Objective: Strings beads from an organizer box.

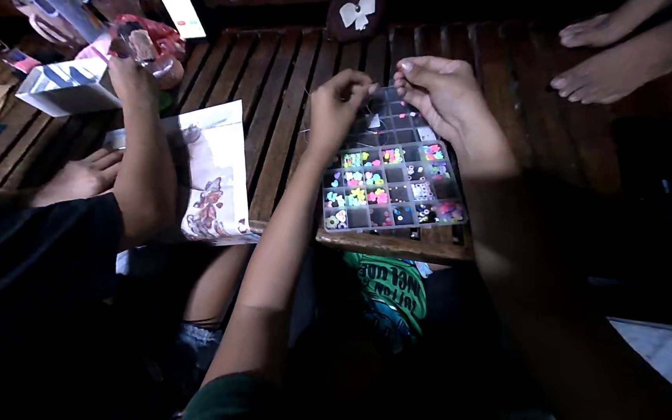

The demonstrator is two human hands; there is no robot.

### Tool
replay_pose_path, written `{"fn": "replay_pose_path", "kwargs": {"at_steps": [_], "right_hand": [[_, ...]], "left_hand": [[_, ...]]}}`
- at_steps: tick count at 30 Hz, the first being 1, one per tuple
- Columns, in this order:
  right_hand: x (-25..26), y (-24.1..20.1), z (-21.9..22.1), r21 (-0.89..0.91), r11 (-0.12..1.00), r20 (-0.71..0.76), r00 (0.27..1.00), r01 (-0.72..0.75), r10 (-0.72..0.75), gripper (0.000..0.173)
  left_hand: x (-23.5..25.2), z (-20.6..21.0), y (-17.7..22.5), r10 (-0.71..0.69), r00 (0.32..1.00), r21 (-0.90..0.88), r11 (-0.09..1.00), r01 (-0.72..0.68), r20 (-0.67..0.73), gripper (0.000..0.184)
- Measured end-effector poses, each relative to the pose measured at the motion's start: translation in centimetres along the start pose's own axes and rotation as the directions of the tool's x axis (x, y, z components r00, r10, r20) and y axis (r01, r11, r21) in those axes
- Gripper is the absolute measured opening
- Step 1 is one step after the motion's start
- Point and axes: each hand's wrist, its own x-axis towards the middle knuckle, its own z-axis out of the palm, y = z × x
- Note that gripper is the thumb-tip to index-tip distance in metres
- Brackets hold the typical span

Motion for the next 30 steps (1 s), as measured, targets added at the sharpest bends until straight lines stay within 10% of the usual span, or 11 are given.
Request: {"fn": "replay_pose_path", "kwargs": {"at_steps": [6, 30], "right_hand": [[-0.1, -0.1, 0.6, 0.102, 0.994, 0.067, 0.998, -0.026, 0.019, 0.012], [-0.1, 0.5, 1.3, 0.207, 0.978, 0.201, 0.980, -0.038, -0.004, 0.012]], "left_hand": [[0.0, 0.0, 0.8, -0.200, 0.980, -0.362, 0.915, 0.179, -0.021, 0.014], [-0.1, 0.3, 1.3, -0.181, 0.965, -0.501, 0.828, 0.252, 0.187, 0.008]]}}
